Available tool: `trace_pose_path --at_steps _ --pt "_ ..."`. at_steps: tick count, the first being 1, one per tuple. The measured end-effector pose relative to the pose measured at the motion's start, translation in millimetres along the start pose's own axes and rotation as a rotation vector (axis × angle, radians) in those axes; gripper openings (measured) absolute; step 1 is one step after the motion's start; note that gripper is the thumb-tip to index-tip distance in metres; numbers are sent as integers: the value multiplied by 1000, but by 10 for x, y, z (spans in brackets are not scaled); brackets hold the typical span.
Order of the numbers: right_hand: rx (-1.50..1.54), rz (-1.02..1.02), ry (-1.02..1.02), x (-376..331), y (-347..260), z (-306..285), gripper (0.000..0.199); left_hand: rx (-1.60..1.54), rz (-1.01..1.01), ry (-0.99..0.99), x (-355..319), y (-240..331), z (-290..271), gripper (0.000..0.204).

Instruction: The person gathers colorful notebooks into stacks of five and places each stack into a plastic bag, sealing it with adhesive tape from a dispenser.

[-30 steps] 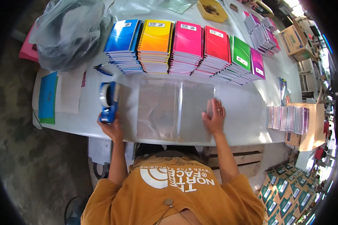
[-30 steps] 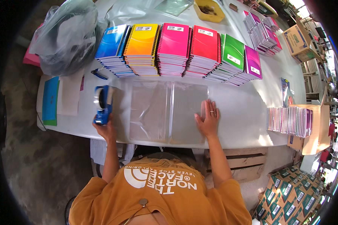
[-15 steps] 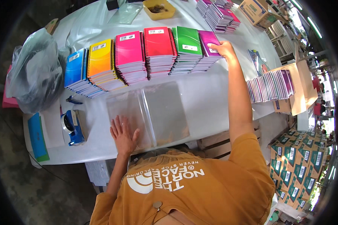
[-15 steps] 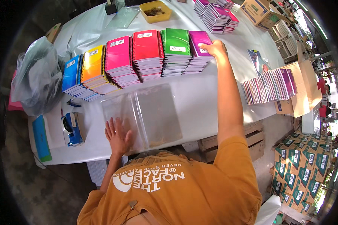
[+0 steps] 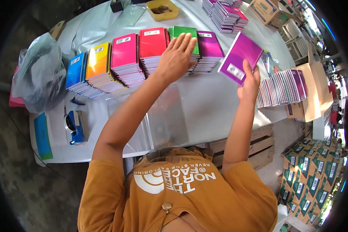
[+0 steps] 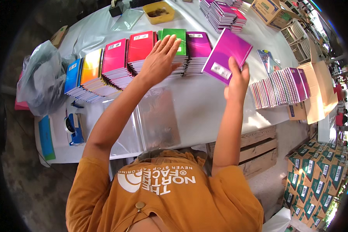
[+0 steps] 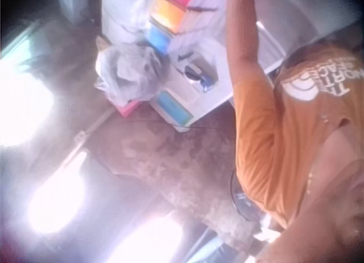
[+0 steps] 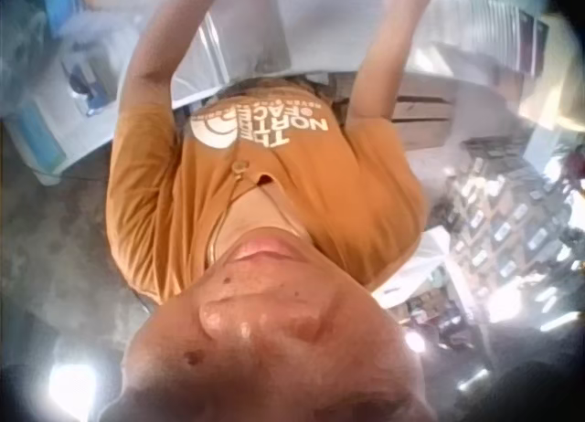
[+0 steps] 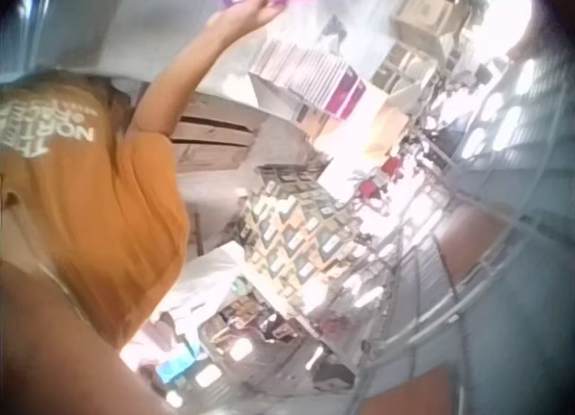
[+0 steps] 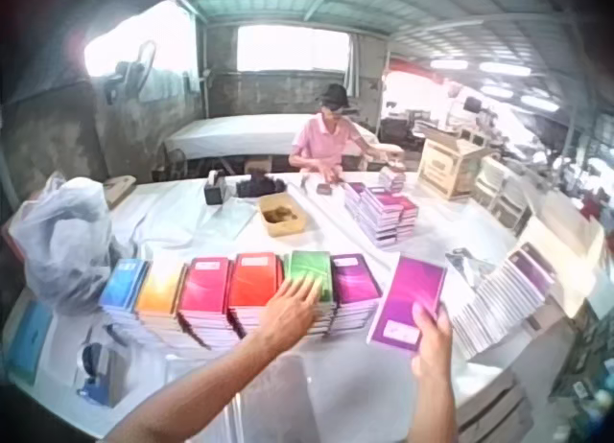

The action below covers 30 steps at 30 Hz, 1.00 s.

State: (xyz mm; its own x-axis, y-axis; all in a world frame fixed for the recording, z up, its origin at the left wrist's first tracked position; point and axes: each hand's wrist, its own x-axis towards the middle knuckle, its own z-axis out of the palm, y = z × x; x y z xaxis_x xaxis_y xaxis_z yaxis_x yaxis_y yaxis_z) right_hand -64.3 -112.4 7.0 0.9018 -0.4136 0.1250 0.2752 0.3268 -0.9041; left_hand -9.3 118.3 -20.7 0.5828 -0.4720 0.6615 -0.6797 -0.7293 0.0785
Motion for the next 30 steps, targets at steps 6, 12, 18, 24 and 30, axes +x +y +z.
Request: trace_pose_path --at_steps 6,12,18,24,30 --pt "25 172 42 -637 82 -404 28 -71 -170 -297 151 -247 174 16" --pt "71 442 -86 -1115 413 -115 29 -1193 -859 465 -14 -82 -616 27" --pt "16 846 -369 -1681 1251 433 24 -1077 -980 73 -1473 -113 -1317 22" --pt "-700 434 -646 -1994 2211 531 26 -881 -1542 -232 -2663 52 -975 39" --pt "-1270 31 -636 -2064 1883 683 33 48 -941 -303 -2924 536 -727 52"
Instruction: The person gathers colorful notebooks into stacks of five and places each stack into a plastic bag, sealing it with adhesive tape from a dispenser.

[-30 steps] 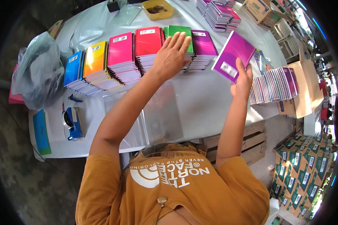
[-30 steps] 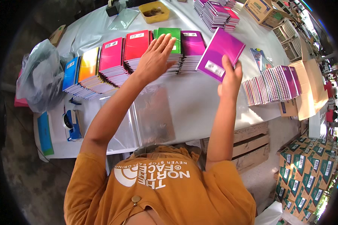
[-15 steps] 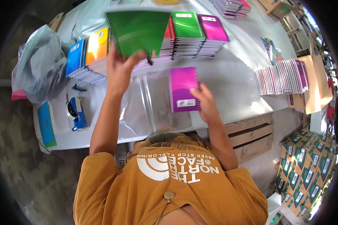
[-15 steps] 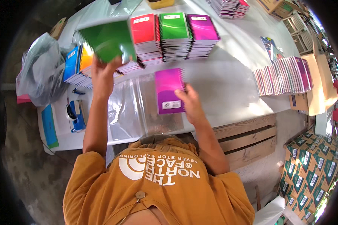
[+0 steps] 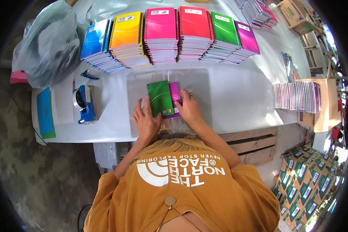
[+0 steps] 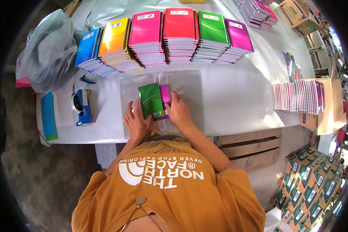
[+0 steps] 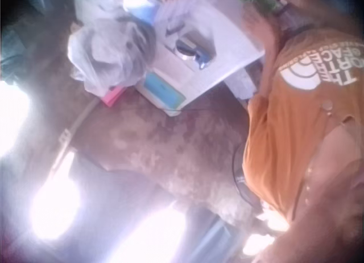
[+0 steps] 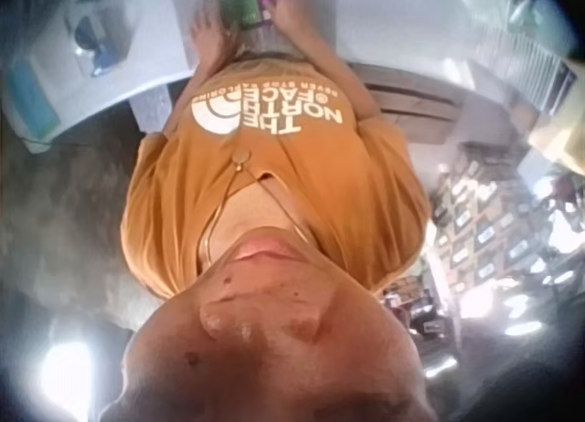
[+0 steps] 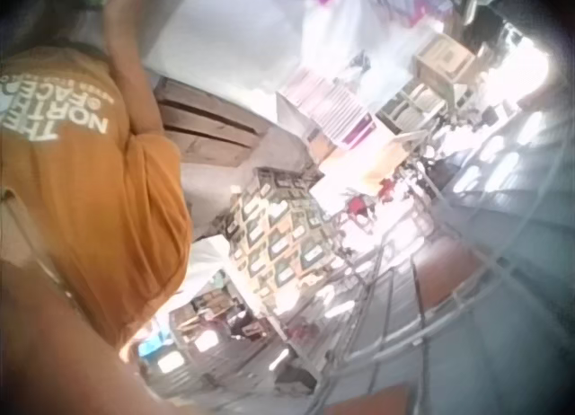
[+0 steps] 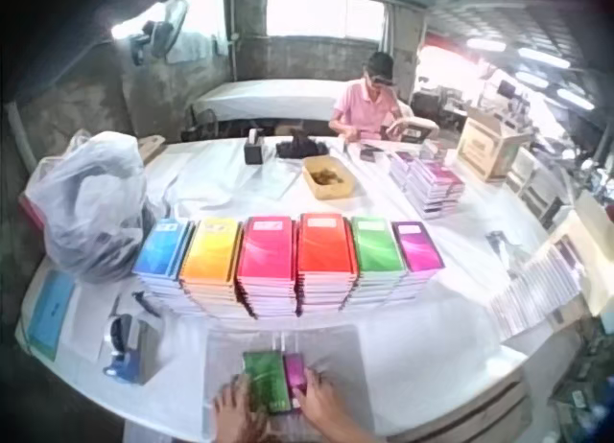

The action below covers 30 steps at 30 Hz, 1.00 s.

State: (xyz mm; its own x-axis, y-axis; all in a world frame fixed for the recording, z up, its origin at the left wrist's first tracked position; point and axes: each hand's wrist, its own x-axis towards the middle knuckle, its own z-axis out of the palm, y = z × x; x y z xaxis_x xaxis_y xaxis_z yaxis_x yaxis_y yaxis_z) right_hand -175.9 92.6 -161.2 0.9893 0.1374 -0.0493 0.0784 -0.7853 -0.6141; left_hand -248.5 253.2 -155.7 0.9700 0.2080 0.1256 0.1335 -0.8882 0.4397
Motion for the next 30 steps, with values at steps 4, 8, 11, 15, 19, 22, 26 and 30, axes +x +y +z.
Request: trace_pose_path --at_steps 4,8,11,15,19,22,26,30 --pt "-59 11 -59 88 -115 -191 29 39 184 -153 100 -42 9 61" --pt "-1 -317 606 695 -379 -932 32 -135 279 -1 593 251 -455 61" --pt "-274 -599 707 1372 -445 -1425 35 -96 589 248 1414 608 -794 57" --pt "-224 -490 287 1631 -617 -1575 32 156 697 330 2276 440 -624 50" --pt "666 -355 328 1574 -314 -1738 23 -24 596 145 2278 542 -798 38" --pt "1022 -505 365 1379 -376 -1809 17 0 515 22 2275 600 -1016 33" --pt "530 -562 336 1100 -478 -1826 24 -83 650 213 2325 455 -1007 33" --pt "1036 -209 336 640 -547 -1837 16 -546 400 316 1813 552 -1299 26"
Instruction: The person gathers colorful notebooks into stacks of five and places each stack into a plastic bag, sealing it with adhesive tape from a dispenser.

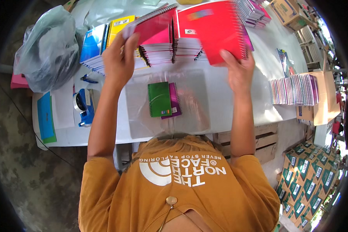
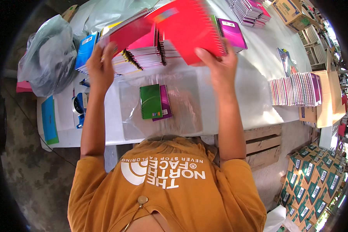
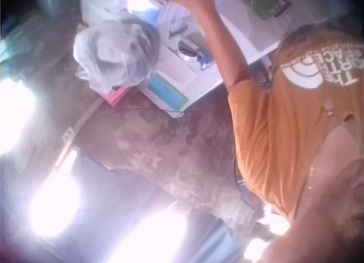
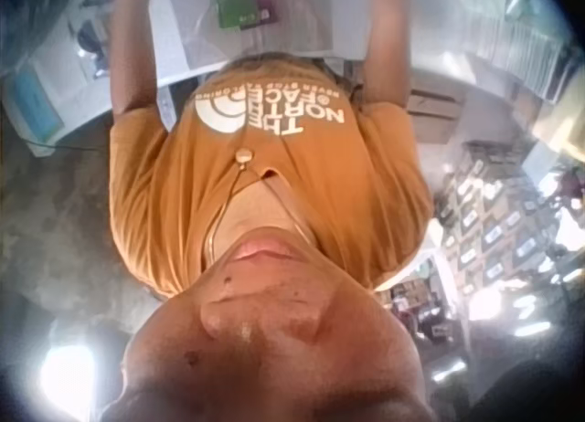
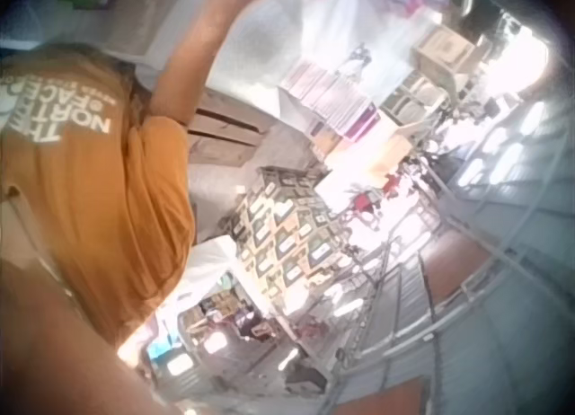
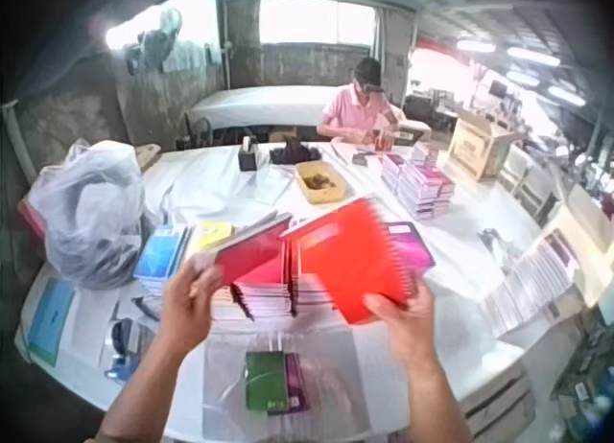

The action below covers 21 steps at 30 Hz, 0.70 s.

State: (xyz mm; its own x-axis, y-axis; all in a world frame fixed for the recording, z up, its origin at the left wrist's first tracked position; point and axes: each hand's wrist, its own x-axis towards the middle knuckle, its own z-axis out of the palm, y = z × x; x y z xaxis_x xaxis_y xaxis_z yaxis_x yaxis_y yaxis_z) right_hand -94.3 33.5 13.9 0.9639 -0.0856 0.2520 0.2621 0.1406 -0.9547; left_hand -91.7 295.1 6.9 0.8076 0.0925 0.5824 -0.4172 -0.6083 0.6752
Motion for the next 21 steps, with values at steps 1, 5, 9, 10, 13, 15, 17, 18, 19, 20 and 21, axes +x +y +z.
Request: trace_pose_path --at_steps 1,5,9,10,13,15,17,18,19,20,21 --pt "24 -4 45 -84 -32 -62 16 -88 -25 57 -146 113 -103 27" --pt "-343 168 -138 -361 139 -637 25 70 -53 -175 -787 146 -214 35" --pt "411 102 -97 -621 429 -493 33 161 189 -178 -1243 -35 40 51" --pt "389 121 -157 -666 536 -571 29 184 185 -225 -1392 -87 101 50" --pt "118 -37 -225 -669 460 -490 28 275 191 -404 -1952 -311 300 47" --pt "72 -76 -215 -652 379 -388 27 356 213 -557 -2300 -429 404 46" --pt "-53 -132 -209 -607 370 -330 23 334 162 -579 -2268 -391 424 44" --pt "-115 -159 -208 -592 363 -287 22 324 135 -588 -2254 -377 416 43" --pt "-4 -31 -109 -642 304 -167 24 292 89 -607 -2201 -348 389 44" --pt "-40 -135 -178 -636 346 -127 24 259 46 -629 -2123 -293 345 45" --pt "-76 -239 -248 -616 424 -102 23 226 2 -650 -2039 -236 296 46"
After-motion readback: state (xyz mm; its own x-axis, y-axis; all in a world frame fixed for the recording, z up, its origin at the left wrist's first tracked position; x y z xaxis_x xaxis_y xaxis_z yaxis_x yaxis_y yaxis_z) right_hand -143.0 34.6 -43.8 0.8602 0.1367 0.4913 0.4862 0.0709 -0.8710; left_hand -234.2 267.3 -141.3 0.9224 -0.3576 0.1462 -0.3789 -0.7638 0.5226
